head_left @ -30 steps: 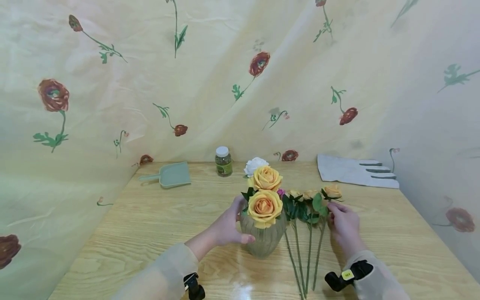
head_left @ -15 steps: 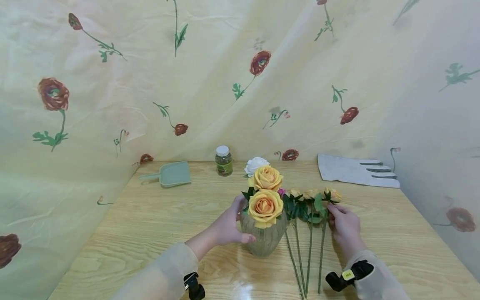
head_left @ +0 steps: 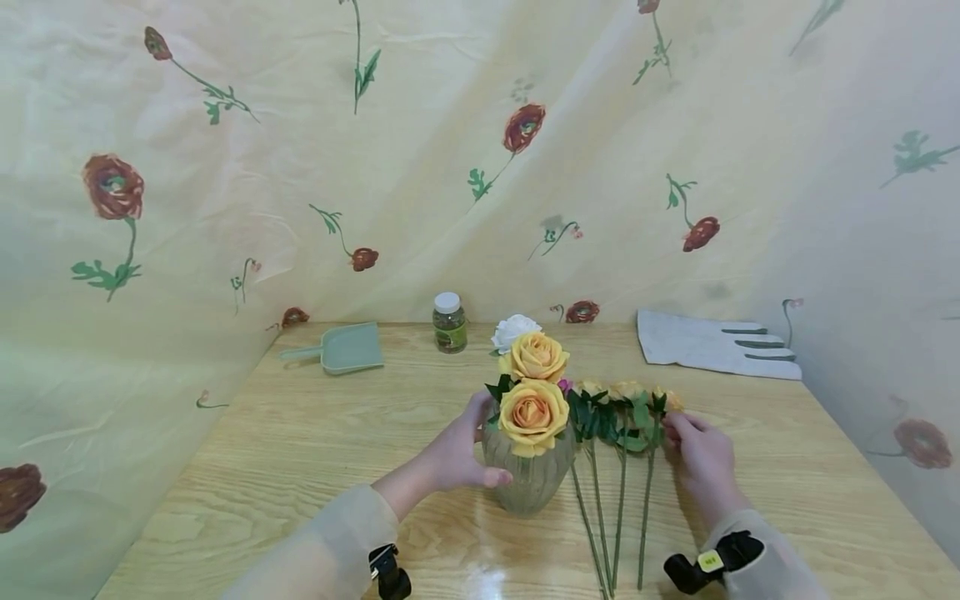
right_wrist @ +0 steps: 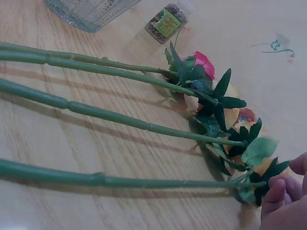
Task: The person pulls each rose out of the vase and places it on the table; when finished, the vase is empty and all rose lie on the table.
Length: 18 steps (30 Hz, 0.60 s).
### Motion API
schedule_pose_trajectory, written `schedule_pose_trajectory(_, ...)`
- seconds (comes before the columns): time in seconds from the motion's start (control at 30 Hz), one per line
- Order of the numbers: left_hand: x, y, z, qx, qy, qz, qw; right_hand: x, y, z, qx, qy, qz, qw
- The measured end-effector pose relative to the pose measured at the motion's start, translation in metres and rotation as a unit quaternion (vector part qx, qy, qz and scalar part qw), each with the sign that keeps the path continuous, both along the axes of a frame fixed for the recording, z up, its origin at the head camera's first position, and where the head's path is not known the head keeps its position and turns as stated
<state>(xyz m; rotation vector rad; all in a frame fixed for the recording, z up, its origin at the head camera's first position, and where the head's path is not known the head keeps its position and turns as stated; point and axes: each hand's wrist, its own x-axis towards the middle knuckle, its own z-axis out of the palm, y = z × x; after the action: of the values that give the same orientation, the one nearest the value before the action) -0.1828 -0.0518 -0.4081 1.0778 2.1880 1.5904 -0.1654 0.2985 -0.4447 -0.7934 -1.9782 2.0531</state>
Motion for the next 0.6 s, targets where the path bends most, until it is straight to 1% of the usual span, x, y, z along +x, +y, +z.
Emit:
schedule_pose_trajectory(0.1,0.0,0.0,-0.001,0.0,-0.003,0.001,1.0,0.002,0.002,0.004,-0.002,0.004,0.008,1.0)
schedule_pose_trajectory(0.2,0.0,0.0,0.001,0.0,-0.005,0.001,1.0,0.003,0.001,0.01,-0.017,0.007,0.012,0.9998)
schedule_pose_trajectory(0.37,0.001,0.001,0.004,0.001,-0.007,0.001,1.0,0.003,-0.005,0.025,-0.055,0.036,0.015,0.9977)
schedule_pose_trajectory(0.5,0.002,0.001,0.005,0.002,-0.008,0.0,1.0,0.005,-0.014,0.038,-0.051,0.061,0.053,0.9954)
schedule_pose_trajectory(0.6,0.002,0.0,0.005,0.001,-0.009,0.0,1.0,0.008,-0.023,0.048,-0.023,0.077,0.104,0.9913)
